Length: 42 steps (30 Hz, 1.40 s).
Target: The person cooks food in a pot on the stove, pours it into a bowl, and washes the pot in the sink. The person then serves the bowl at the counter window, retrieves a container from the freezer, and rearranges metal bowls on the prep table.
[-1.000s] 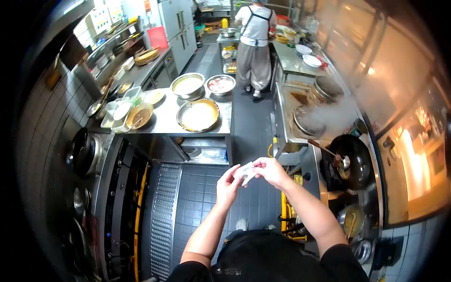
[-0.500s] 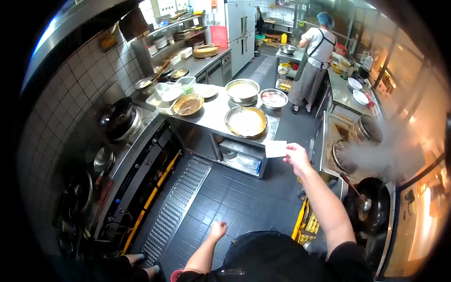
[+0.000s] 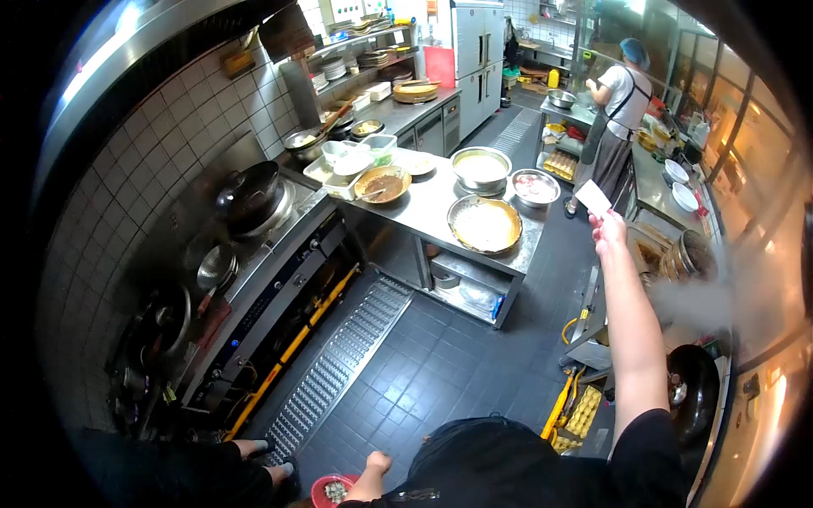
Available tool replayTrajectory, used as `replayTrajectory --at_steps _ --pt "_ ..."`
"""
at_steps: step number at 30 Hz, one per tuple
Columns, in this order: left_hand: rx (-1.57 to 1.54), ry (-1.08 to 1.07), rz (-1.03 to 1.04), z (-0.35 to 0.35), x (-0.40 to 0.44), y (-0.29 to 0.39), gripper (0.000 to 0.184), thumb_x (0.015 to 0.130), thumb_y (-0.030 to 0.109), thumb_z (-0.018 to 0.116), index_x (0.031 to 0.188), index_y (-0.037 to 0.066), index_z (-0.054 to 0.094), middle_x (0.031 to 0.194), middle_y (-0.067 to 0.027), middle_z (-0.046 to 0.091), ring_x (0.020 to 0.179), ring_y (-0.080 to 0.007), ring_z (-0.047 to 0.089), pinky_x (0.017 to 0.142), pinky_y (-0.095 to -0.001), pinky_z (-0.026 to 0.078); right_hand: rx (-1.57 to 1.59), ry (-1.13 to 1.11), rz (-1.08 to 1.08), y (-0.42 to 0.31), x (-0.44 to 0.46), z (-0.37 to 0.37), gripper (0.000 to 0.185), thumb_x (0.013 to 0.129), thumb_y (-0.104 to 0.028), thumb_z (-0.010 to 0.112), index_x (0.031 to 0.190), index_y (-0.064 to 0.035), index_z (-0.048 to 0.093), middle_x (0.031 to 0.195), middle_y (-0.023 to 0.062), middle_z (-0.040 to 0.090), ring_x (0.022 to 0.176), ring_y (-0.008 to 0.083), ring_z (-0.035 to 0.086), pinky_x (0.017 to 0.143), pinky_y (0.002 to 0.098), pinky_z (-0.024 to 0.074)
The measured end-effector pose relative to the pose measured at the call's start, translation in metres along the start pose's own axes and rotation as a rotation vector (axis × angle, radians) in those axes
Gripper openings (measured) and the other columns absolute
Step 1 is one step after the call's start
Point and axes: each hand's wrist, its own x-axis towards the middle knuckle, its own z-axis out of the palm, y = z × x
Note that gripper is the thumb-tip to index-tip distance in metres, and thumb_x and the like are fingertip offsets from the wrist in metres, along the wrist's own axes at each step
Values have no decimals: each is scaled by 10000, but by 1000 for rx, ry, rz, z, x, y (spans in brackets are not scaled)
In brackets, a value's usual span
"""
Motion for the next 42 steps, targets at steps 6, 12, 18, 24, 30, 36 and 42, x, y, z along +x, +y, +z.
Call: replayTrajectory --at_steps 6,12,18,24,30,36,42 --pt "-171 222 133 -29 17 43 374 813 310 630 1100 106 755 1090 -184 718 1056 -339 686 947 -406 532 59 27 22 3 13 8 185 998 -101 508 1152 -66 605 922 68 720 660 91 664 418 174 382" --pt "-308 241 88 -26 17 51 330 819 272 667 1069 76 757 1001 -167 746 985 -309 718 884 -383 552 87 58 18 5 43 7 245 972 -33 461 1178 -33 593 1013 151 726 687 147 696 388 185 387" --pt "-248 223 21 0 -18 32 306 801 253 669 1004 48 771 856 -173 750 837 -298 742 797 -390 575 90 166 45 4 82 11 160 938 -36 538 1047 -26 655 902 122 736 621 113 672 394 190 370" --pt "-159 141 -6 43 -29 20 304 782 240 695 1003 46 772 967 -192 745 941 -312 728 886 -399 552 107 148 53 16 133 18 71 859 -47 702 915 -4 694 780 102 717 553 110 627 392 215 360" --pt "-320 132 -143 20 -49 100 305 825 267 691 984 14 747 878 -216 731 790 -334 731 768 -401 571 106 101 85 43 221 29 201 938 18 503 1083 46 640 886 171 719 590 166 677 373 215 406" --pt "-341 325 -29 -6 -45 174 323 858 283 596 1014 39 738 1017 -209 717 1016 -385 675 926 -457 527 305 -345 194 92 369 36 195 923 34 572 1116 55 598 813 117 656 535 151 590 409 224 437" --pt "-526 398 -167 -3 -77 208 339 857 247 593 1100 52 727 1105 -196 708 1088 -356 661 980 -440 512 -63 -253 261 128 507 79 199 986 -68 500 1124 42 592 837 94 627 617 160 566 487 249 454"
